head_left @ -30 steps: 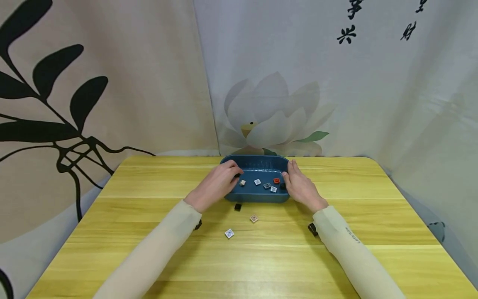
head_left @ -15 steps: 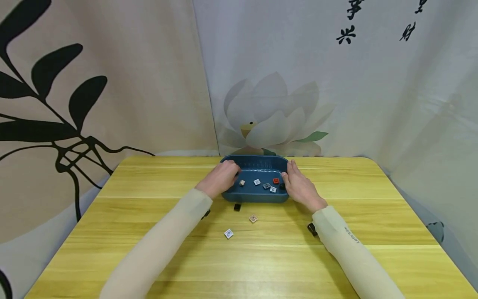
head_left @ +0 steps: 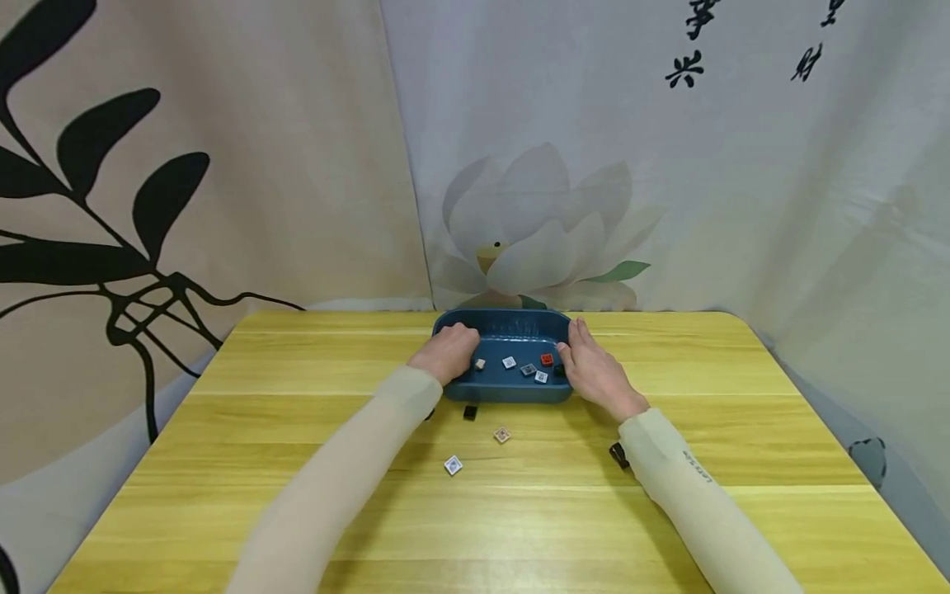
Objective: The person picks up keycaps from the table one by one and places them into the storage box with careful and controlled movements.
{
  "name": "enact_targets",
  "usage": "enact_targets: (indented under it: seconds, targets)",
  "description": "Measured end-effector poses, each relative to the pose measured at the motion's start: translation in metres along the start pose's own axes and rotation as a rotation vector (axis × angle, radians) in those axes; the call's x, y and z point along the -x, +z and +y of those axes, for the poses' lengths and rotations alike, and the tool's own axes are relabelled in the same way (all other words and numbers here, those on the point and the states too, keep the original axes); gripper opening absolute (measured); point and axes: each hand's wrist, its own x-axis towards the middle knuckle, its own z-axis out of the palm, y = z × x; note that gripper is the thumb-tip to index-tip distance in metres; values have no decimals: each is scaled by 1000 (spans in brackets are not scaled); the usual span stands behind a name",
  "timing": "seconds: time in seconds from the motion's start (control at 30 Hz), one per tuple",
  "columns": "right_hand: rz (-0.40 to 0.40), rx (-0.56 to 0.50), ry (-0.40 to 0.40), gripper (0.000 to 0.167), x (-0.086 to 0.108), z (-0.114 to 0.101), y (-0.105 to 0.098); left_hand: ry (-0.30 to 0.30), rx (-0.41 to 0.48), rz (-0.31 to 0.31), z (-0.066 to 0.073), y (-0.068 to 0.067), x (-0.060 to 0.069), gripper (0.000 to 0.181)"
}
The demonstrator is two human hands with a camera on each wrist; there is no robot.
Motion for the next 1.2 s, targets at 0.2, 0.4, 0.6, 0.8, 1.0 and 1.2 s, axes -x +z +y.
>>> enact_targets:
  seconds: [0.2, 0.4, 0.6, 0.8, 1.0, 1.2]
  targets:
    - [-4, -2, -8, 65, 0, -1, 3, -42, 5, -37, 2, 3, -4, 18]
    - [-11, -4, -5, 65, 0, -4, 2, -42, -1, -53, 1, 2, -3, 20]
    - [-10, -1, -6, 65, 0, -4, 1, 3, -16, -4, 2, -3, 8, 22]
    - [-3, 4, -4, 64, 0, -4, 0, 93, -35, 125, 4, -8, 24, 36]
    - [-9, 8, 0, 64, 0, -2, 0, 140, -12, 226, 1, -12, 44, 39]
    - [1, -1, -6, 64, 1, -1, 0, 175, -48, 320, -3, -10, 64, 42]
